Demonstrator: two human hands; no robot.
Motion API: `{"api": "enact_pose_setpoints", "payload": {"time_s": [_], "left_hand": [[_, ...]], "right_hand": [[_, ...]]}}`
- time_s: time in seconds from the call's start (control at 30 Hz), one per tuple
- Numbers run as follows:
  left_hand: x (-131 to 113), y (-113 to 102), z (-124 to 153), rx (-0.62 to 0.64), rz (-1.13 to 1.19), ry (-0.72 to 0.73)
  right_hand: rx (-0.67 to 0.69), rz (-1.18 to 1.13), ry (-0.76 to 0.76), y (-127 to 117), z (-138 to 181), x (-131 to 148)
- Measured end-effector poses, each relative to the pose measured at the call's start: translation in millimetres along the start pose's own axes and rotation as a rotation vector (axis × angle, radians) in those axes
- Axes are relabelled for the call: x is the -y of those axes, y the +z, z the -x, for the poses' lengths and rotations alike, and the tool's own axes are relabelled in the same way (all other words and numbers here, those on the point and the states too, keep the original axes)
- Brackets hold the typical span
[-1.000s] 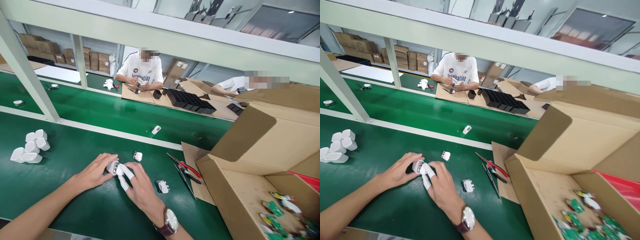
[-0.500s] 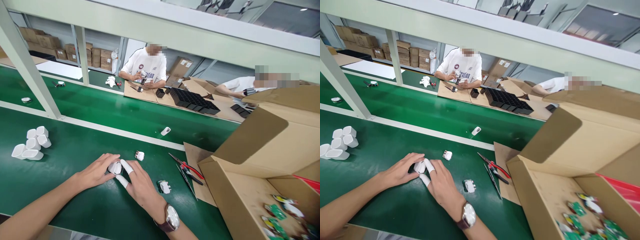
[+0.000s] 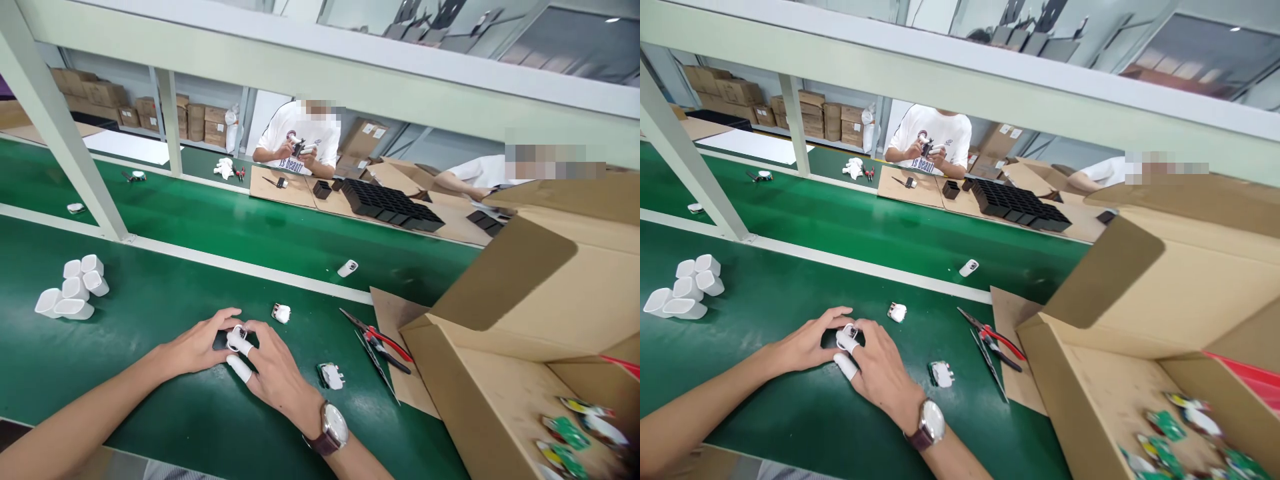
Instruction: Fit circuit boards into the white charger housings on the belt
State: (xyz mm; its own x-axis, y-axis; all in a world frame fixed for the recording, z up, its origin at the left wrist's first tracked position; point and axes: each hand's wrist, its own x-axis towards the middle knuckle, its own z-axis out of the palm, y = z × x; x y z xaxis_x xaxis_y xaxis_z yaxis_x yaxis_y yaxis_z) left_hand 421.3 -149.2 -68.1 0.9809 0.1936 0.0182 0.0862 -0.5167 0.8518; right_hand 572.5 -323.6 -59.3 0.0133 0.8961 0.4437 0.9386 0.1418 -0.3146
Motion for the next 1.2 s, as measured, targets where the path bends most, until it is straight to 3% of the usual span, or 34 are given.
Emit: {"api": "enact_pose_setpoints", "payload": {"time_s": [0.2, 0.4, 0.5, 0.63, 0.83, 0.93, 1.03, 1.2], "left_hand": [[1.7, -0.4, -1.1, 0.002, 0.001, 0.023], [4.9, 0.4, -1.0, 0.004, -0.035, 0.02], [3.7, -0.8, -0.5, 0.0, -0.058, -0.001], [2.4, -1.1, -0.6, -0.001, -0.067, -0.004], [2.2, 0.8, 0.0, -0.011, -0.085, 0.009], [-0.4, -2.4, 2.4, -0.052, -0.139, 0.044], [-4.6, -4.9, 3.6, -0.144, -0.299, 0.184], [-8.8, 3.8, 0.7, -0.252, -0.508, 0.395]], "right_hand": [[0.044, 0.149, -0.117, 2.0, 3.0, -4.0], [0.041, -0.009, 0.004, -5.3, -7.5, -3.9], [0.056, -0.198, 0.056, -11.7, -11.9, -9.4], [-0.011, -0.359, 0.063, -16.3, -13.8, -16.5], [0.045, -0.171, 0.021, -13.7, -10.0, -12.8], [-0.072, -0.134, 0.086, -19.8, -7.4, -26.3], [-0.161, 0.055, 0.173, -27.0, -0.9, -51.3], [-0.067, 0.253, 0.307, -27.8, 19.6, -80.0]]}}
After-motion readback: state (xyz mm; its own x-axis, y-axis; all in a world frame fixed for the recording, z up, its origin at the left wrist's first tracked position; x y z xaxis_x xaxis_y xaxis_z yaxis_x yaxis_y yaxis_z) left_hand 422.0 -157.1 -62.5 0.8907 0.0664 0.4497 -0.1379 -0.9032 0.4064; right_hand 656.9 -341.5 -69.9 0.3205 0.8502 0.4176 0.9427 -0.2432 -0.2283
